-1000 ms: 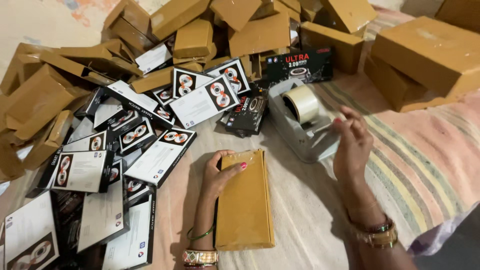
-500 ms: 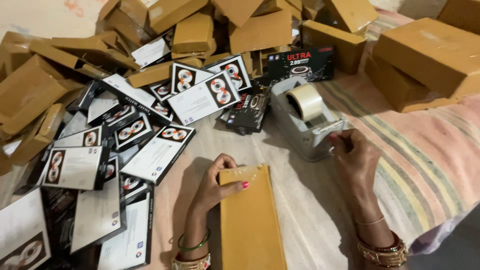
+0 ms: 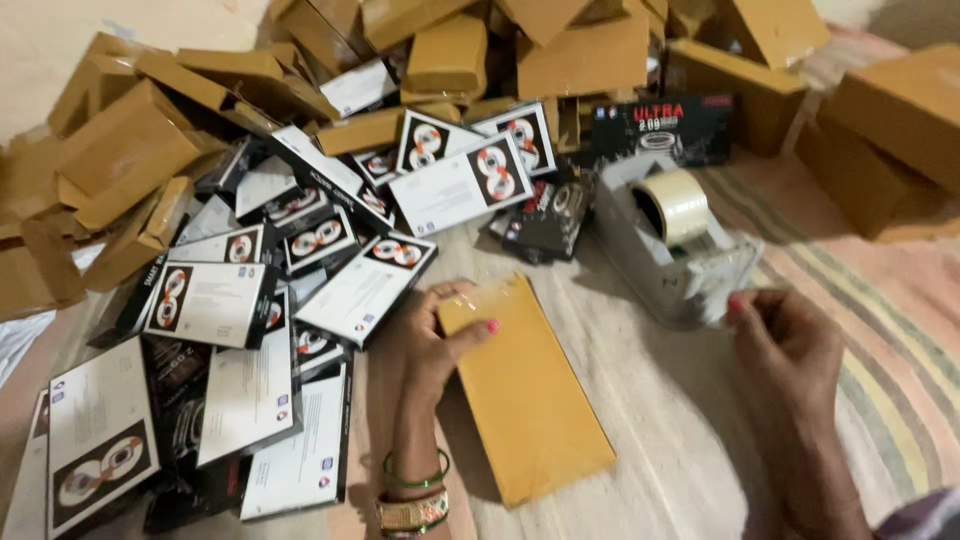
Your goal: The person packs smartwatches into small cardboard boxes. They open the product boxes, remove the watch and accessories, place them inside the shipping box, and seal it with tape. The process is repeated for multiple units.
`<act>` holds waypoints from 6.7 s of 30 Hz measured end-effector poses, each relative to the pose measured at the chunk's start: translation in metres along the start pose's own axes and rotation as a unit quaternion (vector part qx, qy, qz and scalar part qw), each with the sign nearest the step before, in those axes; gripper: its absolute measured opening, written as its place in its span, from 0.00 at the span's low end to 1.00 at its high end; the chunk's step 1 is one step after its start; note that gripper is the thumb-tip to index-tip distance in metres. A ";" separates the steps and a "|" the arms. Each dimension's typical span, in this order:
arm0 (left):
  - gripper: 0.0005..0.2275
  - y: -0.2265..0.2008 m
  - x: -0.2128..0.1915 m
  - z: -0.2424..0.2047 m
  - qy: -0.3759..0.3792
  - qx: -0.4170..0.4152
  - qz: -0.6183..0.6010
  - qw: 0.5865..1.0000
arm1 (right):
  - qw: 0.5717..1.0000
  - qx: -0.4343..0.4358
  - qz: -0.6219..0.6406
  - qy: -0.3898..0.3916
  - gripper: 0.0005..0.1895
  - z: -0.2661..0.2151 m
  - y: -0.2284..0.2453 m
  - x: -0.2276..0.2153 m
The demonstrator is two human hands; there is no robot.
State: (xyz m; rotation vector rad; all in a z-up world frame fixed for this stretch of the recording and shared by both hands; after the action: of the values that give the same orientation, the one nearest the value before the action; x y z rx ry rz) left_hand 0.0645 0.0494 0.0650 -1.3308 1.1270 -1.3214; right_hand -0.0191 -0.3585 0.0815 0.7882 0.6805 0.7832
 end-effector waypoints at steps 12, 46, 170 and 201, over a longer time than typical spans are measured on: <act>0.20 0.029 0.024 0.013 0.099 -0.046 -0.033 0.994 | 0.876 -0.263 0.020 0.404 0.08 0.035 0.155 0.220; 0.35 0.009 0.037 0.000 0.107 0.016 -0.054 0.993 | 0.871 -0.309 -0.038 0.379 0.15 0.016 0.146 0.228; 0.35 0.022 -0.008 -0.064 -0.135 -0.044 0.314 0.939 | 0.861 -0.256 -0.091 0.430 0.36 -0.012 0.066 0.199; 0.08 0.007 -0.055 -0.094 -0.267 0.091 -0.082 0.956 | 0.963 -0.187 -0.115 -0.156 0.18 0.059 0.075 -0.148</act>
State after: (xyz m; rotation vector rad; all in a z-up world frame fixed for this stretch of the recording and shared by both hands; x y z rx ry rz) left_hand -0.0297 0.1019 0.0493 -1.5410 0.5214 -1.0530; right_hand -0.0781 -0.4647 0.2088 0.4611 0.3172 0.5370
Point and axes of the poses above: each hand's wrist, its own z-axis towards the middle knuckle, its own x-axis out of the palm, y = z × x, the point moved 10 cm from there along z, towards the middle knuckle, and after that the axes turned 14 degrees about -x, right-handed, at the moved point
